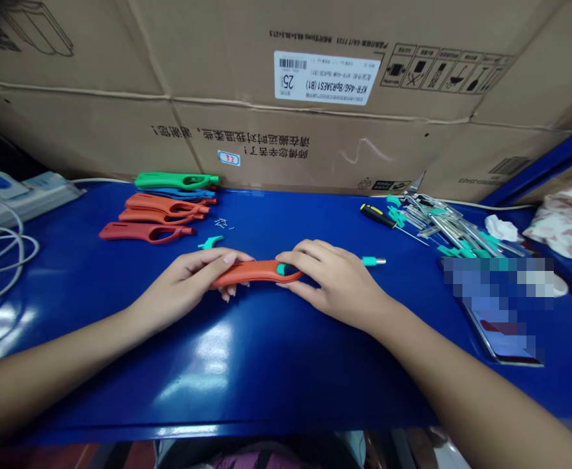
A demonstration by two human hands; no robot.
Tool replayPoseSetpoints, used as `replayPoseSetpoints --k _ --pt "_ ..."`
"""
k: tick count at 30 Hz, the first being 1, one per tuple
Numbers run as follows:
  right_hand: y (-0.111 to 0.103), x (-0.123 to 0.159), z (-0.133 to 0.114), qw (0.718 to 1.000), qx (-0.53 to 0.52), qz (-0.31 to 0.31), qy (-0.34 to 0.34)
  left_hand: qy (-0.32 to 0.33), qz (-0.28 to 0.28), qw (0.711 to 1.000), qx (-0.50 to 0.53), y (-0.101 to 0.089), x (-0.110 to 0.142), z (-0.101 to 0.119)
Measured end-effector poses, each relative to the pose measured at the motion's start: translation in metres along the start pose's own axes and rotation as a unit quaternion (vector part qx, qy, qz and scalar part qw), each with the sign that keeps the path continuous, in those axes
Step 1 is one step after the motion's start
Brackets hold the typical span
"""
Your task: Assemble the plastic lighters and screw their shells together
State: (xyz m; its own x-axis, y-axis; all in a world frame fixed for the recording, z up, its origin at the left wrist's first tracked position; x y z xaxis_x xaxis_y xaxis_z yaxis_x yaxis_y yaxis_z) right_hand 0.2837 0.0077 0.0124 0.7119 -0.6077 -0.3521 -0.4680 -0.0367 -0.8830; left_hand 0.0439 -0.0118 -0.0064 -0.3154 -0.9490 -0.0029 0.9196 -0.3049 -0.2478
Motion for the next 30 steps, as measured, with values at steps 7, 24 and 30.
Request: replayPoseSetpoints --k 7,24,30 --pt "-0.001 0.002 -0.005 1.0 -0.023 -0.005 -0.018 0.251 -0.019 0.915 -0.317 0.004 0.013 0.003" --pt "0.004 0.005 -0.023 0.996 -0.037 -0.029 -0.078 0.235 -0.107 0.921 -0.291 0.013 0.02 0.006" --pt "0.001 0.002 -0.015 0.998 -0.036 -0.034 -0.029 0.237 -0.083 0.923 -0.292 0.009 0.018 0.009"
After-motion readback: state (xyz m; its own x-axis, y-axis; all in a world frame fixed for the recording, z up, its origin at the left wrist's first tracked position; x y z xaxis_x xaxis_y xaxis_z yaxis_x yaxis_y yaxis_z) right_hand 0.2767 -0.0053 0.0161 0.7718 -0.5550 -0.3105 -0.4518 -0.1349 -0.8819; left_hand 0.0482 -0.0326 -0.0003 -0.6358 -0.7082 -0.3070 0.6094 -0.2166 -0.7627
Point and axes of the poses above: each hand's wrist, its own x-axis away from the middle knuckle, its own y-axis out of the palm, z = x × y, the point moved 2 cm from there along -x, towards the middle knuckle, and after that the axes turned 5 degrees about -x, right-handed, at the moved point
